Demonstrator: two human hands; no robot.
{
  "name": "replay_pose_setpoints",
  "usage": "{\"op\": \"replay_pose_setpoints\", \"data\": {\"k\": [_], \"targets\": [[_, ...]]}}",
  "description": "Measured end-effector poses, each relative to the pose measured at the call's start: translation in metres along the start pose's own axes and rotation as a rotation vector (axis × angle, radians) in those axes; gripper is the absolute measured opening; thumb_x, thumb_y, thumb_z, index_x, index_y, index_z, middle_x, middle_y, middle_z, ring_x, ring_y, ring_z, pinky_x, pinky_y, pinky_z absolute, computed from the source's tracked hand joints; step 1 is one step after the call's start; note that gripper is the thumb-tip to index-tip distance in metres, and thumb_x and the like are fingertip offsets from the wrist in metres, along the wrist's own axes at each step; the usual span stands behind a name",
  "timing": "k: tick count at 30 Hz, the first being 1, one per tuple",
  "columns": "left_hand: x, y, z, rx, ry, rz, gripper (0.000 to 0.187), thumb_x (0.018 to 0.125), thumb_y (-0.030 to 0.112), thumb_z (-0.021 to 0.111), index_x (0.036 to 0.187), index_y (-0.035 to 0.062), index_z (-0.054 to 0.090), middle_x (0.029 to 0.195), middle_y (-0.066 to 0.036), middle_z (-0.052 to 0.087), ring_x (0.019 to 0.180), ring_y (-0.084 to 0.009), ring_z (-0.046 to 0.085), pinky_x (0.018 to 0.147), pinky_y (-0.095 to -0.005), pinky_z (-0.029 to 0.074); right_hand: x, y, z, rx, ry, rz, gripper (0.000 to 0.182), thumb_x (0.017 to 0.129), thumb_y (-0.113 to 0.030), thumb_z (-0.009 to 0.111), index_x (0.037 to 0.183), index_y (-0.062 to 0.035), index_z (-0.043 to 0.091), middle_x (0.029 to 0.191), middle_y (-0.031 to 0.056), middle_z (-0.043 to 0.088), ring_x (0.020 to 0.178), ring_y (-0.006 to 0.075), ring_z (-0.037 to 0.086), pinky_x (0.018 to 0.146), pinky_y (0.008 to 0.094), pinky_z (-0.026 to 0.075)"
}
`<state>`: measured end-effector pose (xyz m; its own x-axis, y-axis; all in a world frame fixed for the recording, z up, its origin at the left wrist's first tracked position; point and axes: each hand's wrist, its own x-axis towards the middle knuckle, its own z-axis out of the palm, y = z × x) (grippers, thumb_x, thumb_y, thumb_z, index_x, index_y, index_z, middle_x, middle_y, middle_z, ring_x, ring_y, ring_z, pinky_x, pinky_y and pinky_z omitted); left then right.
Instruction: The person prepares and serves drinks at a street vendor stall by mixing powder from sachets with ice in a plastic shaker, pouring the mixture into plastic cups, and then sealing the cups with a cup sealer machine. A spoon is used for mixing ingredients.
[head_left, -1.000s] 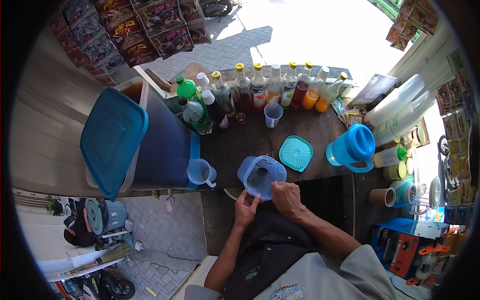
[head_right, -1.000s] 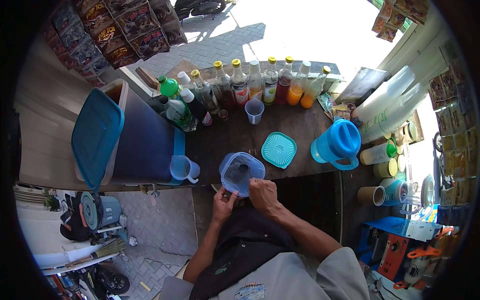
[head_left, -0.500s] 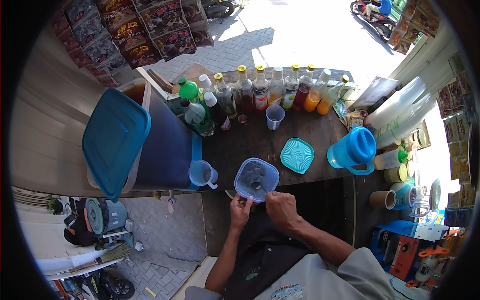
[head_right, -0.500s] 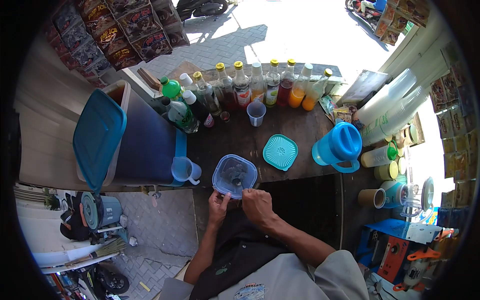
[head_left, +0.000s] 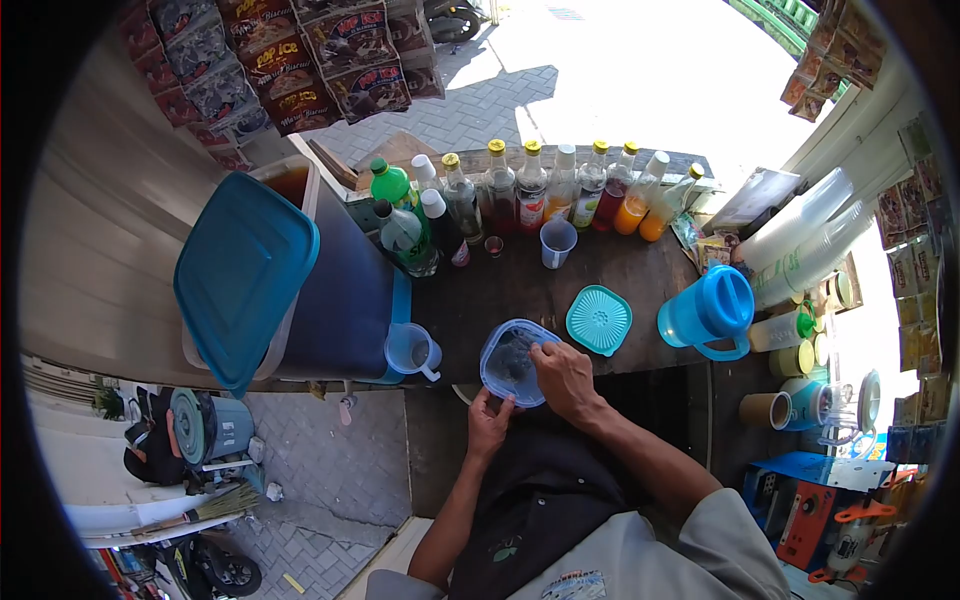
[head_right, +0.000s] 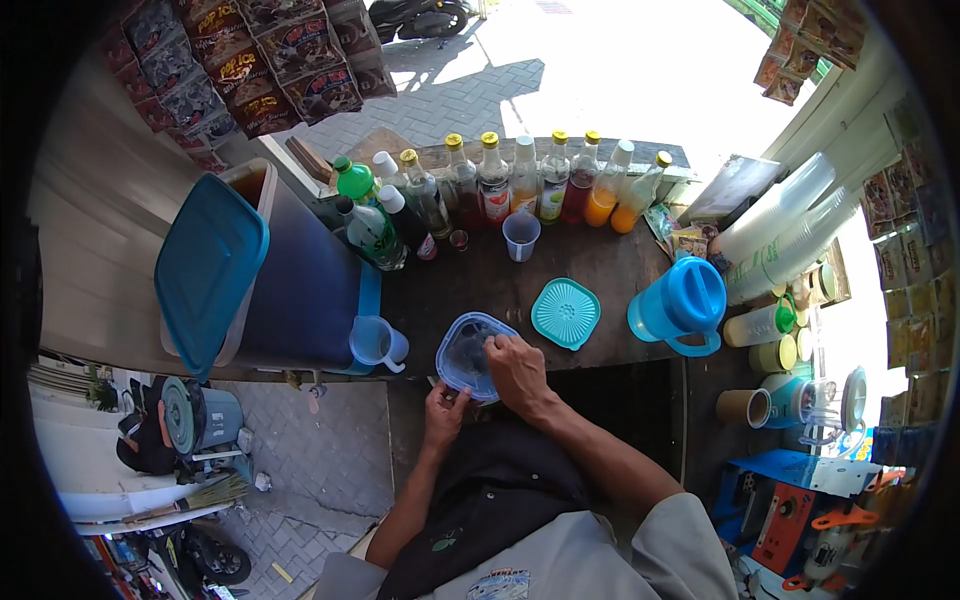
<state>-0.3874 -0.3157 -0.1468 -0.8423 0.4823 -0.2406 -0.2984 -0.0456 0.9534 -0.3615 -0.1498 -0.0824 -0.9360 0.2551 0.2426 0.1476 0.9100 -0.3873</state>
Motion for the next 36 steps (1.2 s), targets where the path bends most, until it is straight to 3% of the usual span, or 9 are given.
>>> {"op": "replay_pose_setpoints", "data": {"k": [7,12,16,18,19,22,24,29,36], "targets": [[0.003,0.0,0.0,-0.031,-0.004,0.018,0.021,0.09,0.006,0.06,0.107,-0.0035,0.054,0.092,-0.005,0.063,0.078,-0.0093,0.062,0.071,-0.0275,0.056,0.016,0.006,0.006,-0.039,-0.199,-0.031,0.013,0.074,-0.006,0.058,0.081,-0.0041,0.069,0.079,0.0112,0.065,0.079,0.028,0.065,0.065,0.0373,0.051],[0.007,-0.006,-0.006,0.004,0.021,0.007,0.024,0.091,0.007,0.059,0.111,-0.0032,0.053,0.094,-0.007,0.064,0.081,-0.0114,0.063,0.074,-0.0288,0.056,0.038,-0.003,0.005,-0.11,-0.472,-0.019,0.015,0.074,-0.01,0.063,0.085,-0.0055,0.072,0.086,0.0134,0.066,0.084,0.0287,0.066,0.068,0.0368,0.052],[0.008,-0.003,-0.005,-0.127,0.0,-0.024,0.026,0.091,0.008,0.059,0.114,-0.0033,0.051,0.099,-0.008,0.062,0.082,-0.0126,0.063,0.075,-0.0288,0.056,0.045,-0.004,0.014,-0.083,-0.401,-0.128,0.019,0.074,-0.01,0.066,0.092,-0.0054,0.07,0.087,0.013,0.066,0.079,0.0286,0.066,0.065,0.0367,0.052],[0.009,-0.004,-0.005,-0.11,0.038,-0.041,0.026,0.091,0.008,0.058,0.113,-0.0032,0.05,0.101,-0.009,0.061,0.083,-0.0139,0.063,0.076,-0.0298,0.057,0.045,-0.016,0.003,0.013,-0.176,-0.094,0.018,0.076,-0.006,0.063,0.093,-0.0022,0.065,0.078,0.0137,0.063,0.073,0.0271,0.066,0.057,0.0372,0.051],[0.01,-0.004,-0.005,-0.111,0.042,-0.038,0.026,0.091,0.008,0.058,0.113,-0.0032,0.05,0.101,-0.009,0.061,0.083,-0.0139,0.063,0.076,-0.0298,0.057,0.045,-0.02,-0.008,0.014,-0.176,-0.099,0.018,0.076,-0.006,0.063,0.093,-0.0022,0.065,0.078,0.0137,0.063,0.073,0.0271,0.066,0.057,0.0372,0.051],[0.009,-0.002,-0.006,-0.138,0.067,-0.051,0.023,0.091,0.008,0.058,0.11,-0.003,0.051,0.1,-0.008,0.06,0.083,-0.0146,0.063,0.076,-0.0316,0.058,0.037,-0.02,-0.034,0.167,-0.039,0.047,0.021,0.082,-0.01,0.061,0.103,-0.0052,0.061,0.081,0.0111,0.061,0.07,0.0277,0.064,0.057,0.0379,0.05],[0.012,-0.001,-0.008,-0.133,0.069,-0.055,0.019,0.092,0.008,0.057,0.107,-0.0023,0.052,0.098,-0.008,0.059,0.084,-0.0155,0.063,0.075,-0.0321,0.059,0.028,0.005,-0.028,0.325,0.214,0.213,0.017,0.086,-0.012,0.059,0.1,-0.0059,0.063,0.081,0.0097,0.061,0.068,0.0297,0.063,0.059,0.0389,0.05],[0.025,0.006,-0.014,-0.247,0.092,-0.062,0.016,0.094,0.01,0.054,0.104,-0.0015,0.053,0.097,-0.007,0.06,0.083,-0.0164,0.064,0.074,-0.0305,0.058,-0.038,0.094,0.033,0.049,0.121,0.479,0.018,0.078,-0.011,0.066,0.094,-0.0034,0.066,0.095,0.0143,0.057,0.084,0.0299,0.059,0.073,0.0396,0.048],[0.03,0.017,0.001,-0.284,0.121,-0.155,0.022,0.094,0.022,0.057,0.095,0.0006,0.052,0.09,-0.009,0.061,0.082,-0.0183,0.067,0.071,-0.0286,0.058,-0.075,0.116,0.05,-0.028,0.024,0.406,0.019,0.073,-0.01,0.07,0.09,-0.004,0.065,0.101,0.013,0.054,0.095,0.031,0.053,0.08,0.041,0.045]]}}
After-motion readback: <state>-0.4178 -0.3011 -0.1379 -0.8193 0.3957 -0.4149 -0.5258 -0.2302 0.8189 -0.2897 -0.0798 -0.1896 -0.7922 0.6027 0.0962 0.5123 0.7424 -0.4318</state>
